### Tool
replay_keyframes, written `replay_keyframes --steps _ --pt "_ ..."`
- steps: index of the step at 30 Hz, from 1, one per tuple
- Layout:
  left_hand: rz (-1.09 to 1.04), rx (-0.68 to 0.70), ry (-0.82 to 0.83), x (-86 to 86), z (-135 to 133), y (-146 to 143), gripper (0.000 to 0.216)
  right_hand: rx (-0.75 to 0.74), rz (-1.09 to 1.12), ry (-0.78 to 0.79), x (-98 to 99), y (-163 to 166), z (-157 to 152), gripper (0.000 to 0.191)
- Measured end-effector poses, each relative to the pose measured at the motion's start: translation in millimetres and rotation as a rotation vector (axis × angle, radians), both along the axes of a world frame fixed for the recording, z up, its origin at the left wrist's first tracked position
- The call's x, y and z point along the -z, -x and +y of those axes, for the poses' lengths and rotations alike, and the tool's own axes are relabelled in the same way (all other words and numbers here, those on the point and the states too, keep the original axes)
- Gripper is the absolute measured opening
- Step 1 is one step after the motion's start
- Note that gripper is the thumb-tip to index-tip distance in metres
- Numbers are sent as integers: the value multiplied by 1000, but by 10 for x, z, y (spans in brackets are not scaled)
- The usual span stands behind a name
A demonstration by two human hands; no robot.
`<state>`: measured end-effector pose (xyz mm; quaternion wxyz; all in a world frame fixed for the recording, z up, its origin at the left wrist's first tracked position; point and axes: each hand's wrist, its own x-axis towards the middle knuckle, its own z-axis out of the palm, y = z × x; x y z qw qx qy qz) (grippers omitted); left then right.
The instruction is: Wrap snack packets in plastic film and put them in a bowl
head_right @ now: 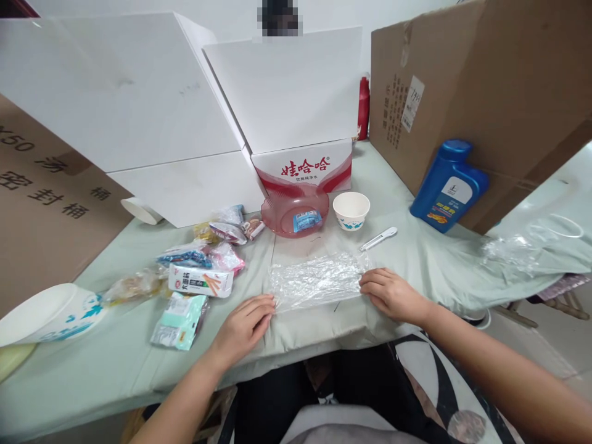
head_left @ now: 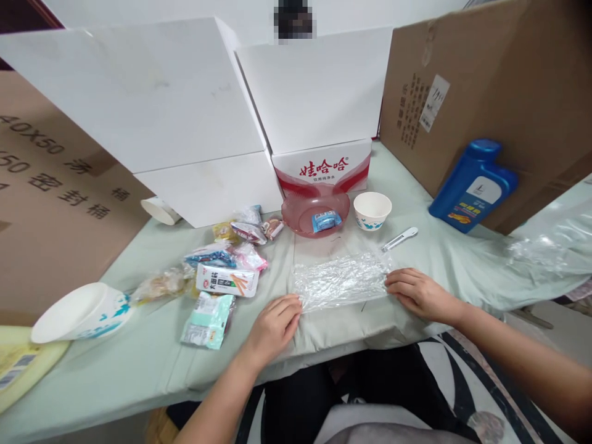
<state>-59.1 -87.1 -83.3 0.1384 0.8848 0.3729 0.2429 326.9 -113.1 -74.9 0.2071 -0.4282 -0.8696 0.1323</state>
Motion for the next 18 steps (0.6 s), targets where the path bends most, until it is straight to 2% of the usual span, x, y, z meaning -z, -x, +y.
replay_keyframes --steps 2,5,8,11,13,15,17,18 --pt "-47 -88 109 -78 48 4 22 66 46 43 -61 8 21 25" --pt "-65 -271 230 -161 201 -52 24 277 77 109 -111 89 139 26" --pt "39 -418 226 -146 422 -163 23 474 9 150 -74 199 323 25" --pt "212 -539 180 -95 586 -257 21 555 -180 147 3 257 457 26" --pt "260 -590 99 -93 613 -294 22 575 -280 84 29 261 479 29" --pt "253 -619 -76 -123 572 -332 24 568 -287 -39 20 269 456 32" --pt "222 -550 -254 -159 486 -399 26 496 -217 -159 -7 313 412 34" --pt "208 -459 -292 -164 437 -445 29 418 -179 -196 -16 350 392 35"
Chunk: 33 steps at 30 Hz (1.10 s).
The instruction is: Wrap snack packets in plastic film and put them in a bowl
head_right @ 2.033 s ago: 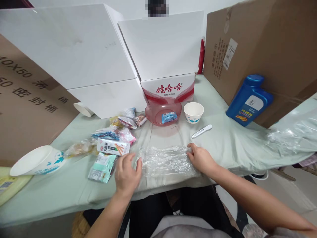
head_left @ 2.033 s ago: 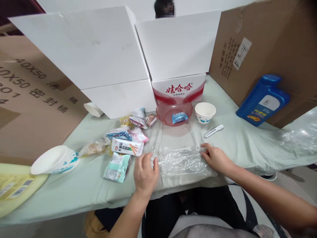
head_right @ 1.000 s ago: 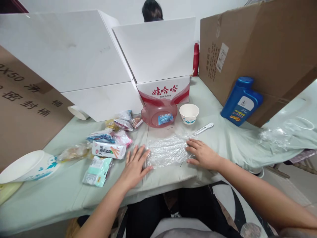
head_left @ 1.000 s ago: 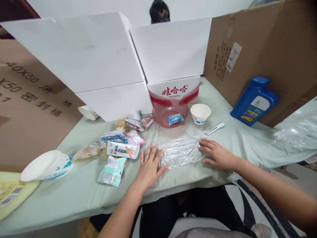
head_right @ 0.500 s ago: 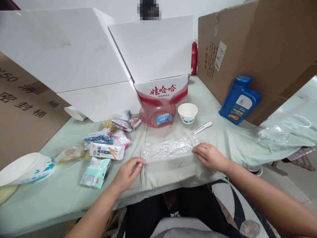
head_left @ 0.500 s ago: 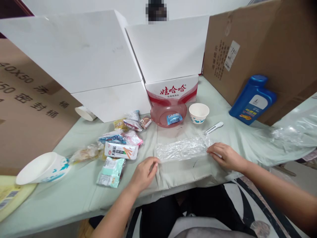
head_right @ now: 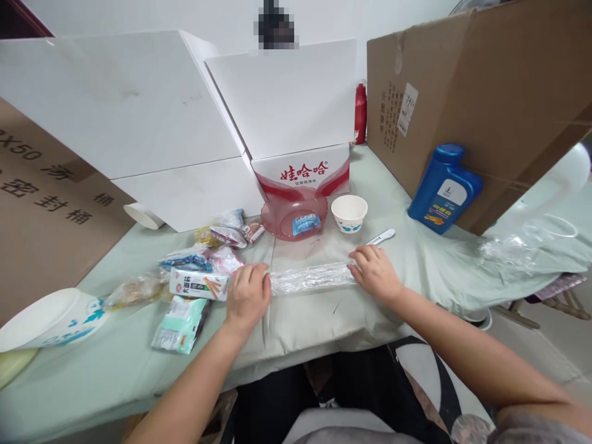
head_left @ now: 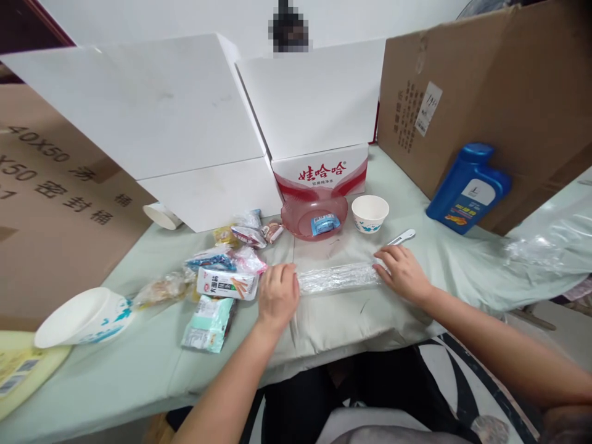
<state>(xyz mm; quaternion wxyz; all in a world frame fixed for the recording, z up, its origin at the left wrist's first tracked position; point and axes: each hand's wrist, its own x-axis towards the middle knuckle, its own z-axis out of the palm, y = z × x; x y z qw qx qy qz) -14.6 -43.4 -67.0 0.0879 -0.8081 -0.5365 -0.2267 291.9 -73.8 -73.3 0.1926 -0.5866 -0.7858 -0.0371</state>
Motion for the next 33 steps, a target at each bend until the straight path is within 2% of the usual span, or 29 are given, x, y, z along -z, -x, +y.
replay_keyframes --steps 3,5,9,11,14,18,21,23,26,28,31,33 --pt "88 328 141 82 -124 -154 48 -321 -7 45 41 113 -25 50" --pt "167 395 273 198 -165 -216 63 -437 -54 146 119 113 -19 65" --pt "227 354 365 346 -180 -198 69 -346 -90 245 231 -161 -67 68" --pt "210 347 321 314 -201 -190 65 -299 -90 233 221 -343 -163 62" --pt "164 344 230 194 -286 -272 46 -295 -70 204 168 -514 -385 57" --pt "85 441 278 127 -397 -475 33 -333 -41 194 128 -495 -702 55" --pt "4 541 285 196 -393 -542 34 -388 -47 195 62 -392 -853 31" --pt "-64 594 277 253 -360 -523 31 -431 -38 177 -54 -314 -878 22" --pt "-150 665 287 300 -323 -459 28 -519 55 177 -347 -182 -761 17" --pt "-169 703 298 306 -320 -429 30 -578 147 233 -570 -73 -556 15" --pt "-161 738 338 300 -325 -417 29 -617 227 324 -797 126 -60 15" --pt "-154 748 377 293 -318 -420 29 -600 268 418 -812 280 341 14"
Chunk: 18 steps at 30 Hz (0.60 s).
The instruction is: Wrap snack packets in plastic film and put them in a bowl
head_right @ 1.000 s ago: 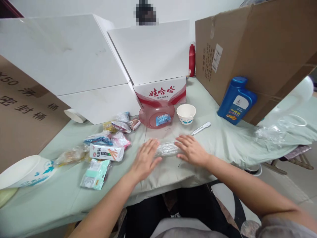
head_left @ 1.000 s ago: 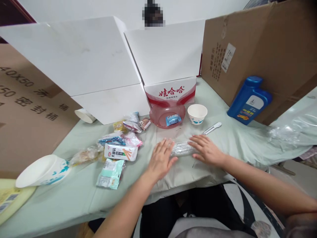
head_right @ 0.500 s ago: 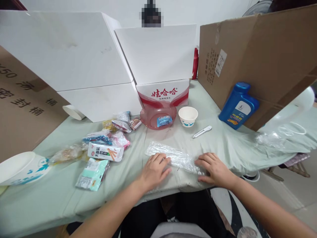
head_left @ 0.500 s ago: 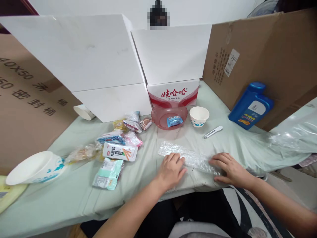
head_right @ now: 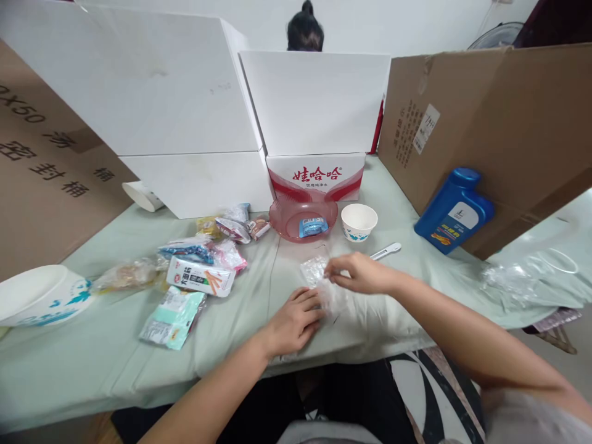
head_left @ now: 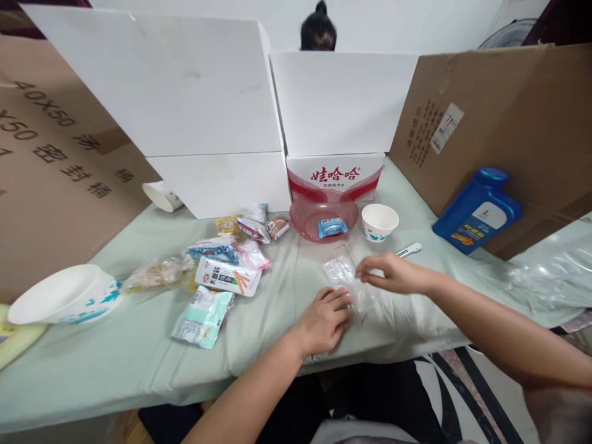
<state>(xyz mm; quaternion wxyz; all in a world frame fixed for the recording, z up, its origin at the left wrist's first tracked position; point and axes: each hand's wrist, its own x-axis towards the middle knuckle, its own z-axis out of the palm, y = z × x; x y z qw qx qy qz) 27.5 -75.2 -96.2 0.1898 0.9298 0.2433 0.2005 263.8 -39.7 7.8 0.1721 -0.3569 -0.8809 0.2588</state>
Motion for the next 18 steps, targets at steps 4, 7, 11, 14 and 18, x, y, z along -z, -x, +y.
replay_keyframes --steps 4,7,11,14,18 --pt "2 12 64 -23 34 1 36 21 -177 56 284 327 647 15" --pt "-14 3 76 -39 52 7 34 54 -260 -28 557 486 819 16" --pt "-31 -35 82 -38 57 11 29 216 -267 -167 674 427 751 21" --pt "-41 -44 95 -32 63 4 30 281 -189 -324 647 281 606 17" --pt "-75 -44 112 -21 61 -7 29 84 -68 -443 777 216 369 20"
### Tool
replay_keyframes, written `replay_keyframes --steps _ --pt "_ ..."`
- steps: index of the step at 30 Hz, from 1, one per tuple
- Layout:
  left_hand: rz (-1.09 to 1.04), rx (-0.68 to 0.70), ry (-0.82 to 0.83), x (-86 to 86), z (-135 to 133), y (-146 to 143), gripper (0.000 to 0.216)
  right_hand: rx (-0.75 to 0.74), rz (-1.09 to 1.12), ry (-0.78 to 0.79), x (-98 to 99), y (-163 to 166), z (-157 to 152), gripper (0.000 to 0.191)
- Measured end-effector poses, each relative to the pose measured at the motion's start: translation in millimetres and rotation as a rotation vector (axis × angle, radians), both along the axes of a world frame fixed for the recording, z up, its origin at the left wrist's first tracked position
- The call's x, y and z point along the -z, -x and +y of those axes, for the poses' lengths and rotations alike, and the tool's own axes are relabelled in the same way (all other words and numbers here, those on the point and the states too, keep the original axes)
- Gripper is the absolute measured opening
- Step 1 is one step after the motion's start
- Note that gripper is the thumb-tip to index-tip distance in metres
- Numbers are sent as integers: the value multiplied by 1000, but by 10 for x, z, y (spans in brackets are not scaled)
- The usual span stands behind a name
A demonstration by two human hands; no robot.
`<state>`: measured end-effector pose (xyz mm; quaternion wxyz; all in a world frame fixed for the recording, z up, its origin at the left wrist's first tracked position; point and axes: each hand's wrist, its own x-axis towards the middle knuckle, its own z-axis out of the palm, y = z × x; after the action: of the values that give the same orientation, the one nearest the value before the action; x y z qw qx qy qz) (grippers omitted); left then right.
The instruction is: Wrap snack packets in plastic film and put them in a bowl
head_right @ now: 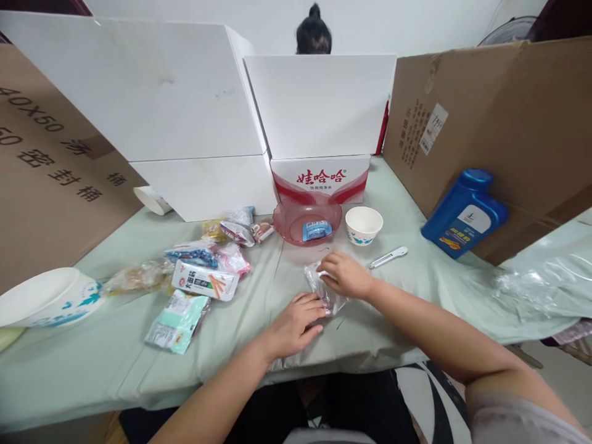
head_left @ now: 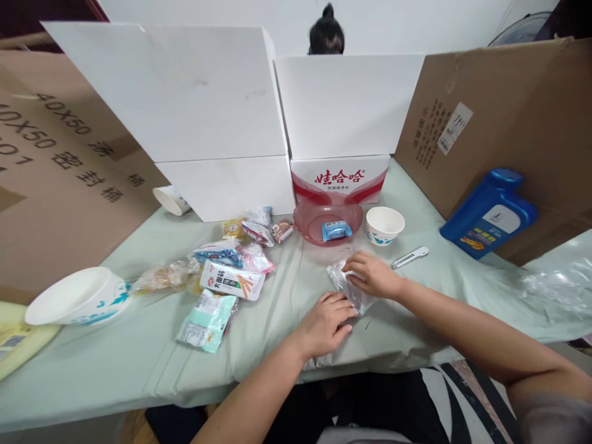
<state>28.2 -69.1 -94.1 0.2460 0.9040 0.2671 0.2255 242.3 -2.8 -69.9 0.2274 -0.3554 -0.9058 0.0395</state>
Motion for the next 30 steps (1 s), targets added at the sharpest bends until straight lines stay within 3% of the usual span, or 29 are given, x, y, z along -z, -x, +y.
replay_keyframes --steps 2,7,11,13,15,20,22,24,28,30 --pt "-67 -33 3 -10 -21 10 27 -7 -24 -14 132 20 -87 22" --pt "-187 -304 -63 -215 -55 52 25 69 -21 -41 331 52 -138 25" --pt "39 -110 -106 -383 159 -1 20 60 -6 -41 333 50 -121 25" --pt "164 -98 -123 -358 335 -37 12 50 16 -24 313 35 -116 25" --pt "218 -184 -148 -271 492 -50 12 32 77 -2 268 -8 -113 23" --pt "117 -244 -178 -70 629 19 8 -100 248 108 48 -186 -142 30" --pt "104 -231 -172 -56 624 50 7 -212 186 215 -27 -213 -174 38" --pt "102 -233 -159 -65 628 70 6 -281 83 290 -65 -200 -210 35" --pt "101 -240 -150 -80 657 87 3 -281 -9 302 -100 -150 -271 7" --pt "92 -217 -146 -78 652 89 6 -285 23 315 -141 -154 -294 14"
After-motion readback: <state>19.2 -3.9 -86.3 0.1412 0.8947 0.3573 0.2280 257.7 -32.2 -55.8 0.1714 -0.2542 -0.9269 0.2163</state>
